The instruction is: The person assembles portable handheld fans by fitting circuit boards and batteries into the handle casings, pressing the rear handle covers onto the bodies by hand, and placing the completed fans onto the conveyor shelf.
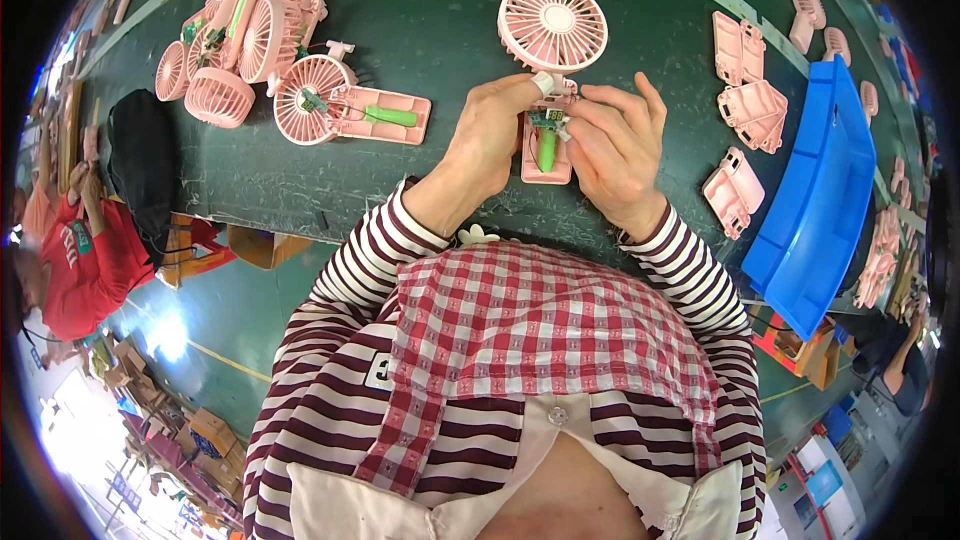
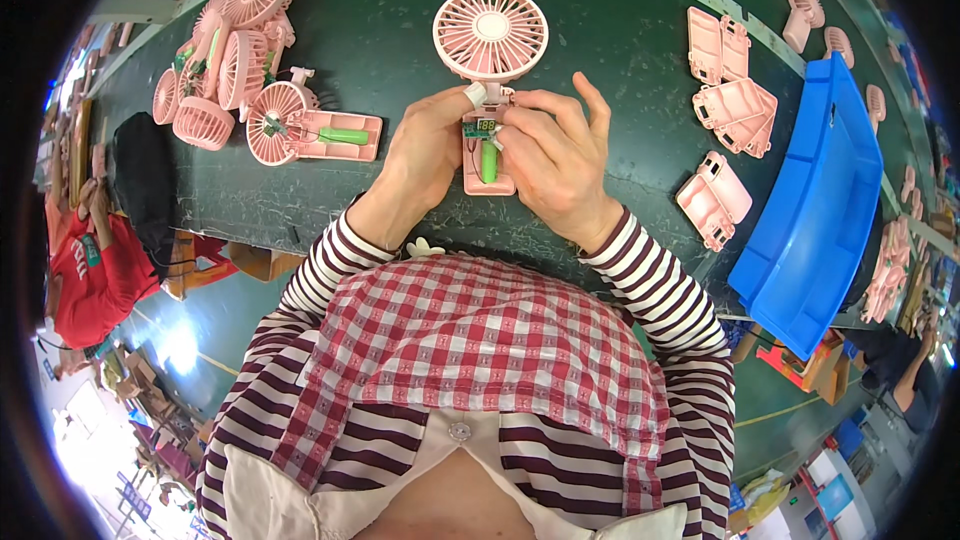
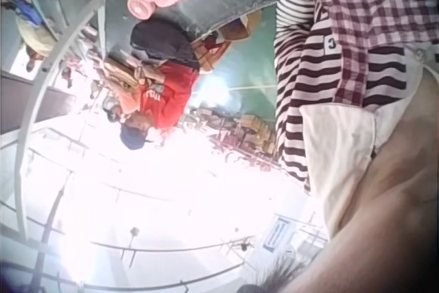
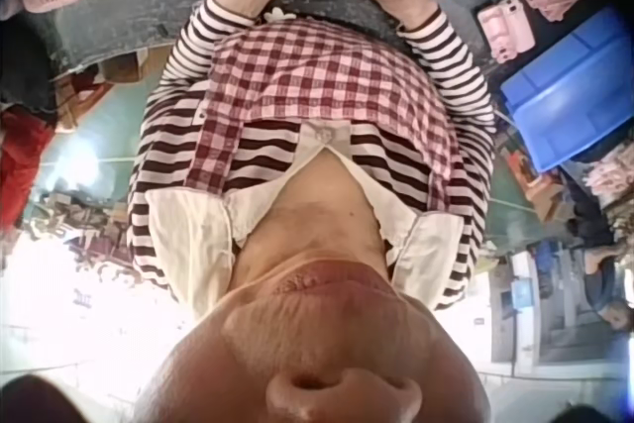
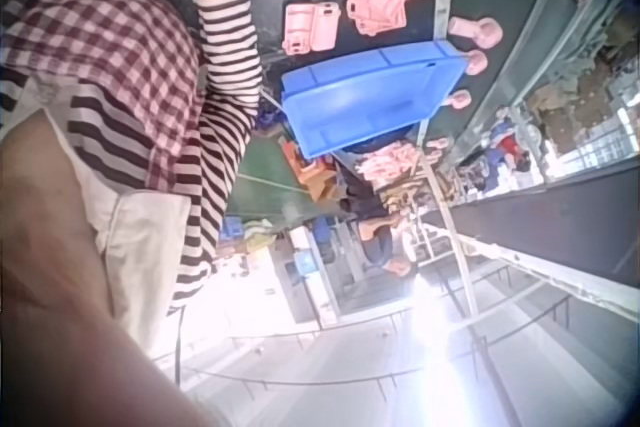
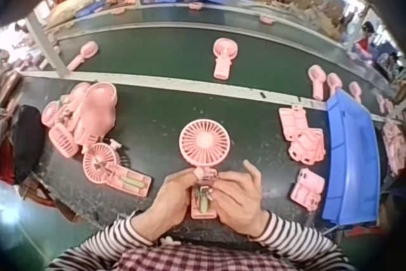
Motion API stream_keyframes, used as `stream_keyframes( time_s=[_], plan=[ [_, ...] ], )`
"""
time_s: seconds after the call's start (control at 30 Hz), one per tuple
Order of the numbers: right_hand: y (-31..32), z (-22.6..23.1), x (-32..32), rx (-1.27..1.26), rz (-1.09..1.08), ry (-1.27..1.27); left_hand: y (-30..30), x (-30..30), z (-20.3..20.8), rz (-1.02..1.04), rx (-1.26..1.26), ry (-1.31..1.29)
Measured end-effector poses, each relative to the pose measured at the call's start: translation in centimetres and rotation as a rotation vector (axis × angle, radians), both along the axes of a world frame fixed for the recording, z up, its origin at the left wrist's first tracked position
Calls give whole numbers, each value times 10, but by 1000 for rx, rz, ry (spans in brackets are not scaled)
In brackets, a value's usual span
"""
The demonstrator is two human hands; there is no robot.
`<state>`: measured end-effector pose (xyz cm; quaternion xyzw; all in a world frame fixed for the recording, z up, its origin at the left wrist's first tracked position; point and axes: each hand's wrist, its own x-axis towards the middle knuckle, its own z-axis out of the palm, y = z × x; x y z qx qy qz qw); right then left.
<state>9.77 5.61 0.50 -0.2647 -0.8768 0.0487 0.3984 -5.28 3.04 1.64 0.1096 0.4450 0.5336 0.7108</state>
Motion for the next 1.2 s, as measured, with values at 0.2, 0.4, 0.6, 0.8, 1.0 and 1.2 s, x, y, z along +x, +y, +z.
stream_keyframes(
  time_s=[0.2, 0.4, 0.6, 0.8, 1.0, 1.2],
  plan=[
    [5, -1, 1, -29, -3, -66, 0, 1, -3, -18, -11, 63],
    [9, 8, 2, -142, 40, -121, 2, -1, -6, -51, -46, 94],
    [23, 24, 4, -418, 119, 19, 11, -7, -7, -55, -96, -24],
    [34, 33, 4, -623, 176, 4, 11, -9, -4, -73, -78, -77],
    [33, 34, 3, -628, 189, -17, 11, -11, -6, -90, -84, -96],
    [32, 35, 1, -594, 188, -60, 11, -11, -2, -81, -101, -75]
  ],
)
